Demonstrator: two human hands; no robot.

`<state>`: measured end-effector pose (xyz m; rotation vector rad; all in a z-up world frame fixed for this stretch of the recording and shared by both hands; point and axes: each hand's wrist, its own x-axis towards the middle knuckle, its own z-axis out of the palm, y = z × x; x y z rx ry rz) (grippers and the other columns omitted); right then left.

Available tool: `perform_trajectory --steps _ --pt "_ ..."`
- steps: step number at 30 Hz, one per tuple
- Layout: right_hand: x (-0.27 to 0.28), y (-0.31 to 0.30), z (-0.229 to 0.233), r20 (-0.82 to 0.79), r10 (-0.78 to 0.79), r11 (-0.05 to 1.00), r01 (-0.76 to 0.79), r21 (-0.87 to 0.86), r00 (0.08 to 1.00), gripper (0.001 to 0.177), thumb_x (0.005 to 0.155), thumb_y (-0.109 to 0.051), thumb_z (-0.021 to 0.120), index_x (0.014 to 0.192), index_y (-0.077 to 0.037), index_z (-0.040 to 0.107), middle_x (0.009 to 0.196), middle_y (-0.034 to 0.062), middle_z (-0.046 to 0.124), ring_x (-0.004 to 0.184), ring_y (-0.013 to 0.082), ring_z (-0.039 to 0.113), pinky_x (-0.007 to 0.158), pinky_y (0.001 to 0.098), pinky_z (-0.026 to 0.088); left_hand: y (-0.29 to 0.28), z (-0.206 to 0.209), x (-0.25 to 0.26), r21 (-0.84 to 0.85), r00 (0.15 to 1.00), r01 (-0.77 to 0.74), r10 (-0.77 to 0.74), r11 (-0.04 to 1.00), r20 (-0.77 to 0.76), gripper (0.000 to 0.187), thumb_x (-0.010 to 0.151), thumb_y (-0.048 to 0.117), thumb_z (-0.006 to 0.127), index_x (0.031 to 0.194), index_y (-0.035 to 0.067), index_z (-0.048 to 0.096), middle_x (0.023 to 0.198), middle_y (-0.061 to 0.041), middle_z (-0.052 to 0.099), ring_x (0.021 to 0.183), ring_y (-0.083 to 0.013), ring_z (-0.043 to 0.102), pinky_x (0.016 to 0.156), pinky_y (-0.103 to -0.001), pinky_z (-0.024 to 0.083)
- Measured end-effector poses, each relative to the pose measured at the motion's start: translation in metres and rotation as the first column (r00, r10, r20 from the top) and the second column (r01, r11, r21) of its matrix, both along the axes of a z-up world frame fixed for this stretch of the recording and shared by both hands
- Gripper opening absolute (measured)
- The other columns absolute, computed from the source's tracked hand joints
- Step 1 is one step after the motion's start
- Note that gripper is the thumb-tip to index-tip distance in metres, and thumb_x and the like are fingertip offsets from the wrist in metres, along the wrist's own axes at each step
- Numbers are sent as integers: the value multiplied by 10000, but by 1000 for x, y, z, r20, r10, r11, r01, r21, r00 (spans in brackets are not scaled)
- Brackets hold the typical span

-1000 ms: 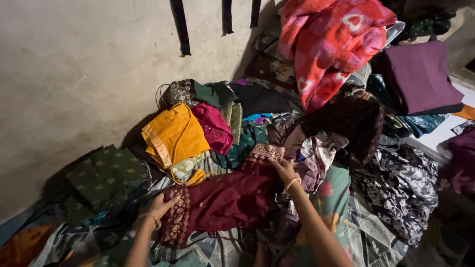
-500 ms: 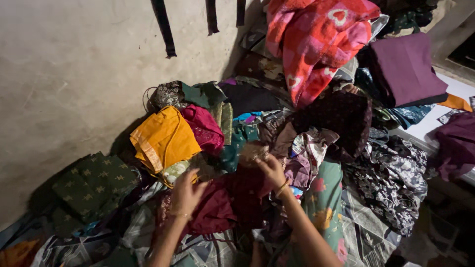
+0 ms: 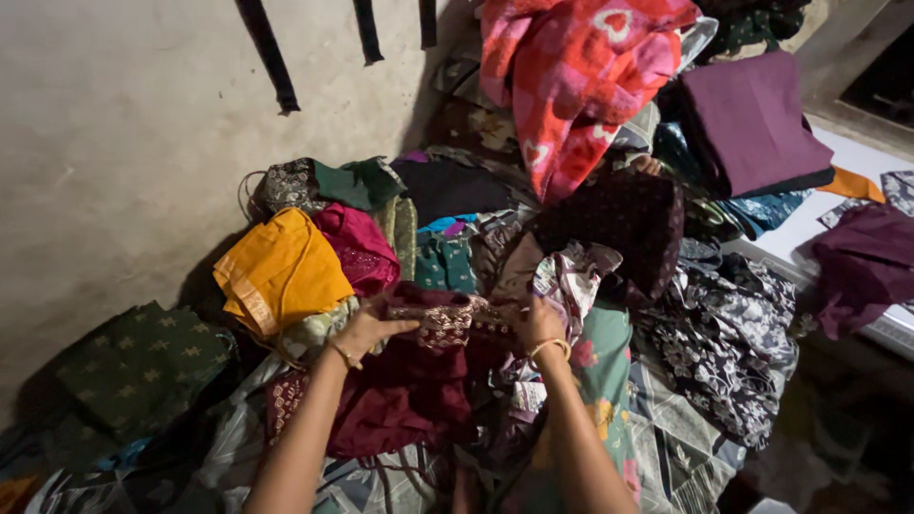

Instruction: The person sits on a bed and folds several pieces of clothing by hand. They handle a maroon garment, a green patterned cloth, and a dark patterned top, folding each one and placing it on a growing stack.

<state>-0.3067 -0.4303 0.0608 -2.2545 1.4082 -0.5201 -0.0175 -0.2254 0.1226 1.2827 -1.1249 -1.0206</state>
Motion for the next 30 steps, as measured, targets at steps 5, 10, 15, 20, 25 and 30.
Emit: perform_trajectory --steps 5,10,15,20,25,30 --pt "8 3 -13 153 98 993 -87 -80 983 449 795 -298 824 1139 -60 660 987 188 733 908 387 692 756 465 550 2 11 5 -57 965 250 -253 967 -73 401 849 54 797 1225 47 657 1161 -24 760 1100 -167 723 979 -315 596" --pt "24 24 18 626 229 920 -375 109 745 282 900 -201 798 1091 -34 676 957 83 751 847 180 705 769 327 563 -12 16 -12 5 967 242 -242 970 76 683 767 69 852 1383 65 557 1319 -67 669 1242 -202 610 1090 -350 484" --pt "34 70 52 952 -66 586 -761 278 298 146 971 -49 700 1103 -44 637 1025 9 706 905 98 672 781 257 560 -31 13 -17 -216 892 298 -191 930 409 760 757 57 902 1432 53 553 1607 -102 306 1468 -230 367 1182 -386 365" --pt "33 69 53 959 -71 483 -832 273 274 252 915 18 684 1141 -71 618 1057 -8 699 924 92 663 798 273 557 -42 -10 -3 14 968 231 -231 973 99 704 768 96 884 1408 86 591 1256 -23 696 1159 -156 632 1050 -336 507" --pt "33 44 6 898 -57 498 -767 405 437 336 1044 -185 597 1344 -38 633 1190 26 697 1025 133 602 875 296 474 -49 -22 0 29 999 -16 17 999 -31 530 802 129 879 1274 24 663 1151 -39 718 1010 -149 668 882 -335 570" --pt "47 27 -52 700 -119 573 -527 628 704 500 1012 -358 576 1416 -63 579 1357 28 656 1246 138 579 1071 305 444 -70 -9 -1 60 930 -357 348 932 120 687 707 246 916 1297 94 600 1168 -87 701 1022 -199 664 908 -360 549"
